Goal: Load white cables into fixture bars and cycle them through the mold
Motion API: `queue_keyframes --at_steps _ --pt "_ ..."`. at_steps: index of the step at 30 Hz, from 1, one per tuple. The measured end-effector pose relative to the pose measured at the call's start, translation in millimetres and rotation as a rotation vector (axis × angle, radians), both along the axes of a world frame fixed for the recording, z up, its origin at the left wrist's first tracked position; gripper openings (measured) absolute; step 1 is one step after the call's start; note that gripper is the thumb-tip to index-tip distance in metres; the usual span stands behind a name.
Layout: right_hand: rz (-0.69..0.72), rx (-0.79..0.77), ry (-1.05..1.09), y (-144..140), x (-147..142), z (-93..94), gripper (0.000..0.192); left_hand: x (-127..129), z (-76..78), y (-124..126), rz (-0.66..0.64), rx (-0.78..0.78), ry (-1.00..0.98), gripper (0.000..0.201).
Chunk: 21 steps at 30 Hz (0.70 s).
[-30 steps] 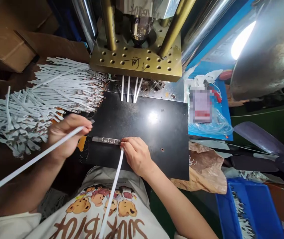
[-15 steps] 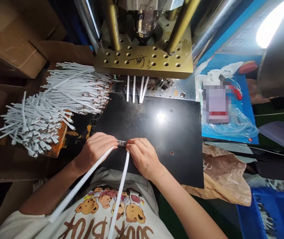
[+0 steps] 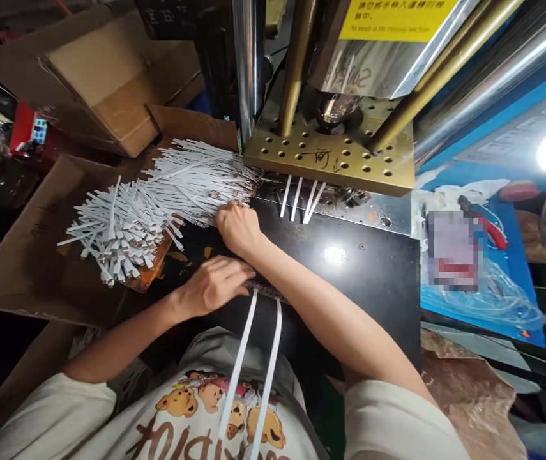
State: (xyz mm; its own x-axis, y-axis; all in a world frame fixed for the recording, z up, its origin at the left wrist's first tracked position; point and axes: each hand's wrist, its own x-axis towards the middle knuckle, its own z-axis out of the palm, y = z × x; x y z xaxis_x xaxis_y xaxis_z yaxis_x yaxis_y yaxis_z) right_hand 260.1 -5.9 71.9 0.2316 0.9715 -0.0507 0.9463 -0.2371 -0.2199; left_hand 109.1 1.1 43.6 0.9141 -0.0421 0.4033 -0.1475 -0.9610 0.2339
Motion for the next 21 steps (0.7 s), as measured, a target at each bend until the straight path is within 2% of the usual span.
queue_keyframes --at_steps 2,5,7,10,12,14,17,19,21 --pt "-0.011 -0.015 -0.034 10 -4 -0.6 0.030 -6 11.0 30 0.140 0.146 0.075 0.015" --pt "-0.019 0.002 -0.085 -2 3 2.0 0.028 -13 21.1 80 0.330 0.380 0.175 0.025" --pt "-0.016 0.003 -0.102 -24 14 3.6 0.027 -16 22.6 104 0.371 0.423 0.211 0.030" --pt "0.000 0.012 -0.081 -75 34 0.2 0.025 -17 21.3 122 0.346 0.371 0.219 0.035" --pt "-0.034 0.033 -0.064 -115 44 -6.8 0.026 -16 19.7 124 0.322 0.311 0.202 0.034" --pt "-0.125 0.098 -0.019 -156 47 -16.2 0.027 -12 18.6 123 0.309 0.227 0.159 0.029" --pt "-0.275 0.336 0.146 -203 36 -31.1 0.020 0 25.0 110 0.249 0.015 0.011 0.018" --pt "-0.325 0.486 0.269 -219 21 -40.0 0.015 8 41.0 90 0.204 -0.163 -0.099 0.011" --pt "-0.326 0.569 0.342 -225 5 -46.5 0.012 15 65.9 65 0.194 -0.386 -0.234 0.012"
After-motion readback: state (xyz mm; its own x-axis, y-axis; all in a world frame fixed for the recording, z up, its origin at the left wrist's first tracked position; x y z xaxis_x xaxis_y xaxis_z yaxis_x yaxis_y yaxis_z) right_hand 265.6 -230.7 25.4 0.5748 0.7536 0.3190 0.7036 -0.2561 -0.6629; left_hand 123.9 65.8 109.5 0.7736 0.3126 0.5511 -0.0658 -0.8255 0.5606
